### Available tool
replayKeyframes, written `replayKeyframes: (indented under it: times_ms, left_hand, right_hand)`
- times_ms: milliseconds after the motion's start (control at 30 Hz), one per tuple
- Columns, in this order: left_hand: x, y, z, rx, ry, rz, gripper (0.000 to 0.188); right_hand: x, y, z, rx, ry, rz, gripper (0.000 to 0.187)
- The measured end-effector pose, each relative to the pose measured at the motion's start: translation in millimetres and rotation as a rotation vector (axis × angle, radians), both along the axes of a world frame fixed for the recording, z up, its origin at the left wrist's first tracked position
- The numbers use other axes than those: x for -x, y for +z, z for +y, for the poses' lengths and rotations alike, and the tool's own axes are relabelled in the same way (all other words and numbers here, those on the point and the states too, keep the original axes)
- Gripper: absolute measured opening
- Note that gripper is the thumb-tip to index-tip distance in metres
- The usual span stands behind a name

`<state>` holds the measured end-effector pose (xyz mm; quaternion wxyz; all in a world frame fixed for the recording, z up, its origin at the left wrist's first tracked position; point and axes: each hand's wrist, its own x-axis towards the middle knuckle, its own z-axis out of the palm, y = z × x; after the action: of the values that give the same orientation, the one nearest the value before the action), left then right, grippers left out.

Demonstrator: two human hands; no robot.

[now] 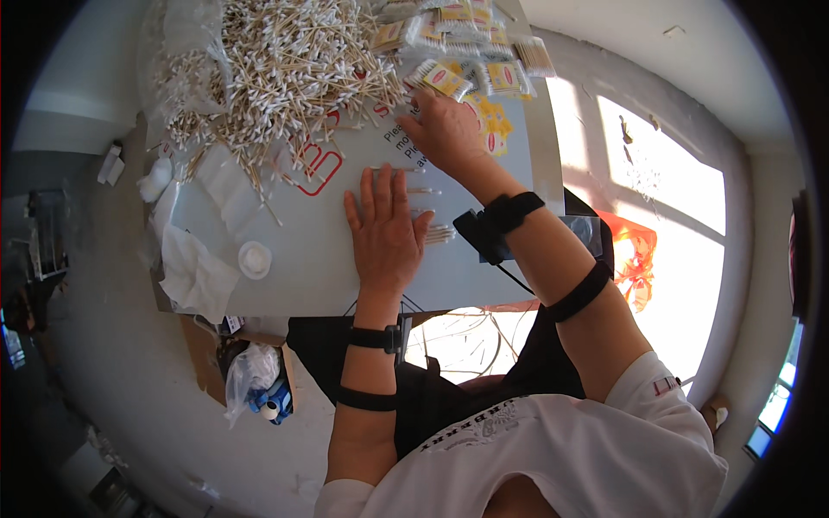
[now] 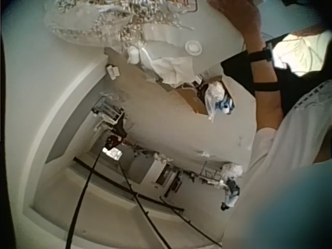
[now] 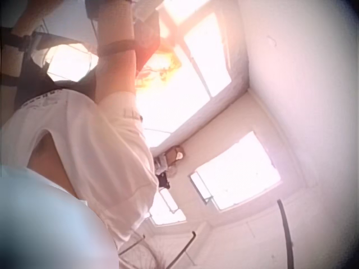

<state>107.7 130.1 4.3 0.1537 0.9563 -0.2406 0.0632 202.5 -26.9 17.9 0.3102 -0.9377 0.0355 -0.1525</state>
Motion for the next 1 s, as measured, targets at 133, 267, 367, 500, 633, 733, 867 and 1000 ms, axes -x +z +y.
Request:
replayKeyframes:
  times_ms: [133, 267, 367, 500, 633, 733, 867, 1000]
  left_hand:
    - [0.5, 3.5, -0.6, 0.002, 0.003, 0.036, 0.063]
    - [1.7, 2.9, 3.7, 0.067, 0.021, -0.018, 0.064]
    - [-1.2, 2.3, 3.0, 0.136, 0.023, -0.065, 0.066]
    - [-2.1, 1.7, 1.2, 0.064, -0.006, -0.002, 0.066]
    - [5.1, 3.6, 6.7, 0.024, -0.017, 0.122, 0.065]
    - [6.3, 0.9, 5.5, 0.182, -0.01, 0.012, 0.064]
    - [3.3, 3.4, 0.8, 0.041, -0.019, -0.008, 0.065]
    - [4.3, 5.8, 1.8, -0.003, -0.015, 0.057, 0.063]
  right_hand:
    - [-12.3, 9.8, 3.3, 0.118, -0.063, 0.137, 0.012]
    - [4.3, 13.3, -3.9, 0.133, -0.054, 0.353, 0.013]
    - [34.1, 9.5, -12.7, 0.108, 0.072, 0.282, 0.01]
    - [53.4, 3.1, -15.2, 0.104, 0.171, 0.078, 0.009]
    - [53.2, 10.1, -18.8, 0.143, 0.443, 0.127, 0.005]
    - [40.0, 12.9, -19.6, 0.184, 0.528, 0.199, 0.006]
    - [16.9, 19.6, -0.4, 0.029, 0.117, 0.053, 0.014]
    - [-9.2, 20.6, 10.4, 0.118, -0.007, 0.119, 0.034]
